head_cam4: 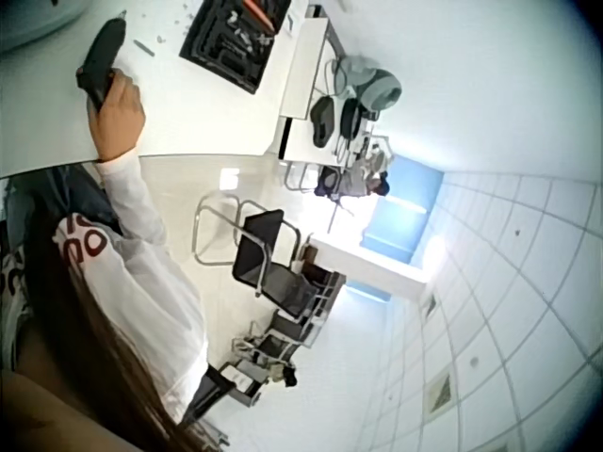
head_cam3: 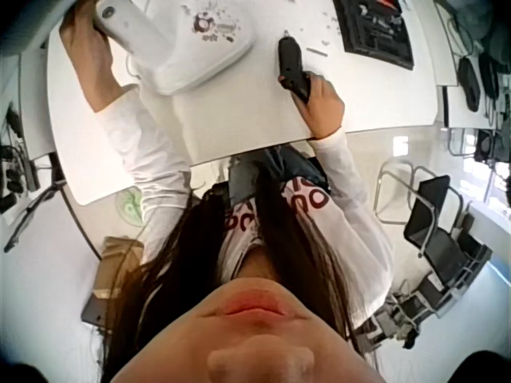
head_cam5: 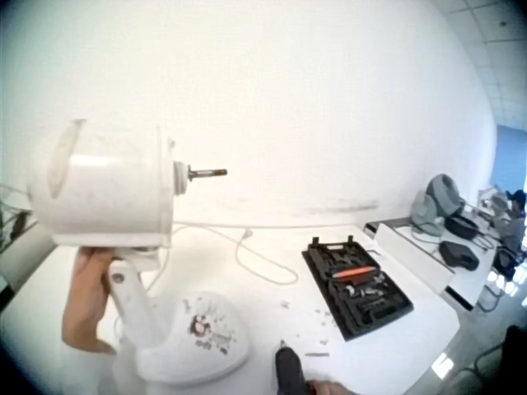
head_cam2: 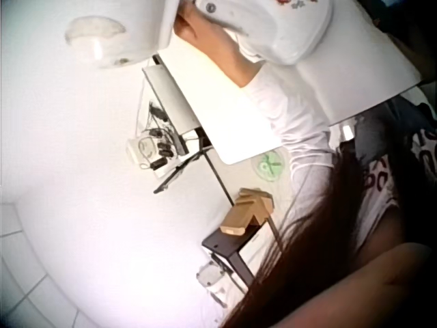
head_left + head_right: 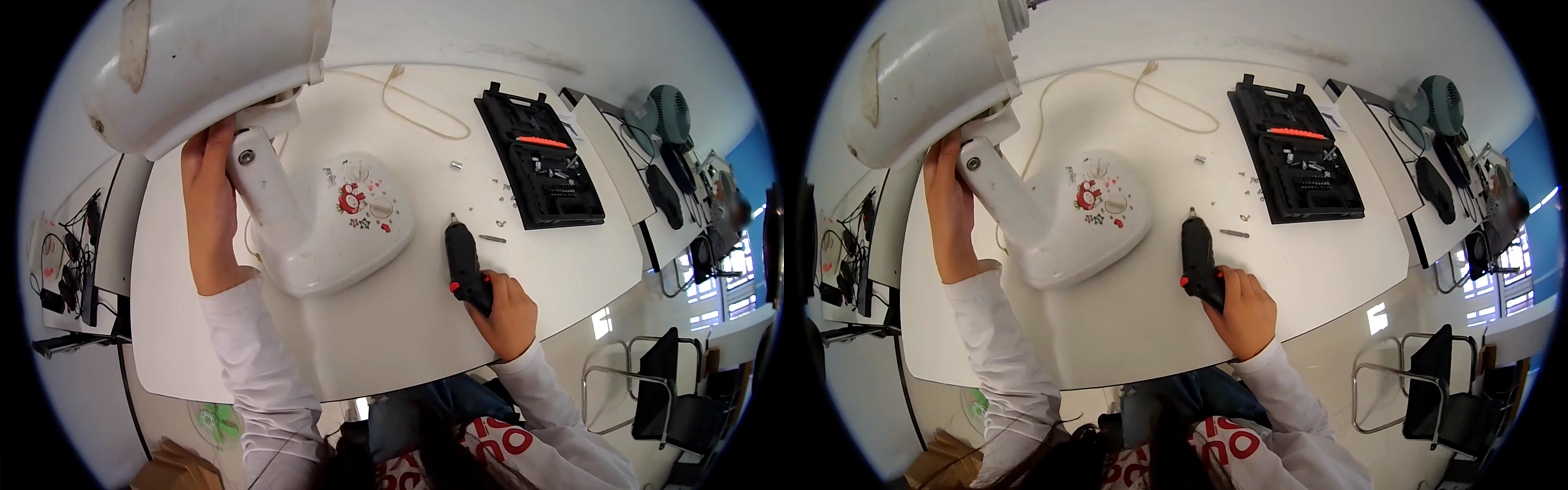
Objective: The person assembles a white electric fan by attaching the motor housing to the stand using a cordless electric screwdriver. They insert screws, tighten them, and adjust the neck joint to secure the components.
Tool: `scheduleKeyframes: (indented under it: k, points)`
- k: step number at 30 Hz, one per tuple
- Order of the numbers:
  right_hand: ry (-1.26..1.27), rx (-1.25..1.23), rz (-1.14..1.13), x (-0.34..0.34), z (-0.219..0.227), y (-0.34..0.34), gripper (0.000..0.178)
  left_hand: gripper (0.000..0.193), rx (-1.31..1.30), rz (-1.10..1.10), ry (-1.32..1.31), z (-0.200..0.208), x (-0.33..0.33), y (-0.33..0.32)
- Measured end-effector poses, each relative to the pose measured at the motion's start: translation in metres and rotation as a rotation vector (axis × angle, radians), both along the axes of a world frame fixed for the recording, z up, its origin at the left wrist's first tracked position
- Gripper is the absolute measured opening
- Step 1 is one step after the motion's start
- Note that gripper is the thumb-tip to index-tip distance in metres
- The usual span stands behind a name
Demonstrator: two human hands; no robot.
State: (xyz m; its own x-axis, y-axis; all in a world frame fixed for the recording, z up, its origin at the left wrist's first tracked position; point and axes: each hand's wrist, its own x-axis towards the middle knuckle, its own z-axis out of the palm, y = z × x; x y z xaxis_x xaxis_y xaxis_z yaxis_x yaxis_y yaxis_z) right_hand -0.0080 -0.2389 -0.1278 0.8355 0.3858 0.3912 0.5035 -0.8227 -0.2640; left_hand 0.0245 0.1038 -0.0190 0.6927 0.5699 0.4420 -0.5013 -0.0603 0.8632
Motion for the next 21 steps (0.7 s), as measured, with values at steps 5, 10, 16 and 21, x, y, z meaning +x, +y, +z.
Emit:
scheduleKeyframes:
  k: [5,10,16,21]
  points:
    - [0.036,-0.060,0.046,0.003,0.007,0.003,0.048,0.045,0.030,0.003,0.005,-0.004,0.002,0.005]
    - [0.041,-0.162,0.170,0.013,0.025,0.001,0.049,0.043,-0.002,-0.009,0.027,-0.005,0.000,0.009]
    - [-0.037,-0.069,0.213,0.119,0.039,0.014,0.031,0.046,-0.007,0.040,0.038,-0.006,-0.002,0.009]
    - [-0.015,-0.245,-0.033,0.202,0.010,0.048,0.023,0.042,-0.100,0.048,0.033,-0.005,0.002,0.005]
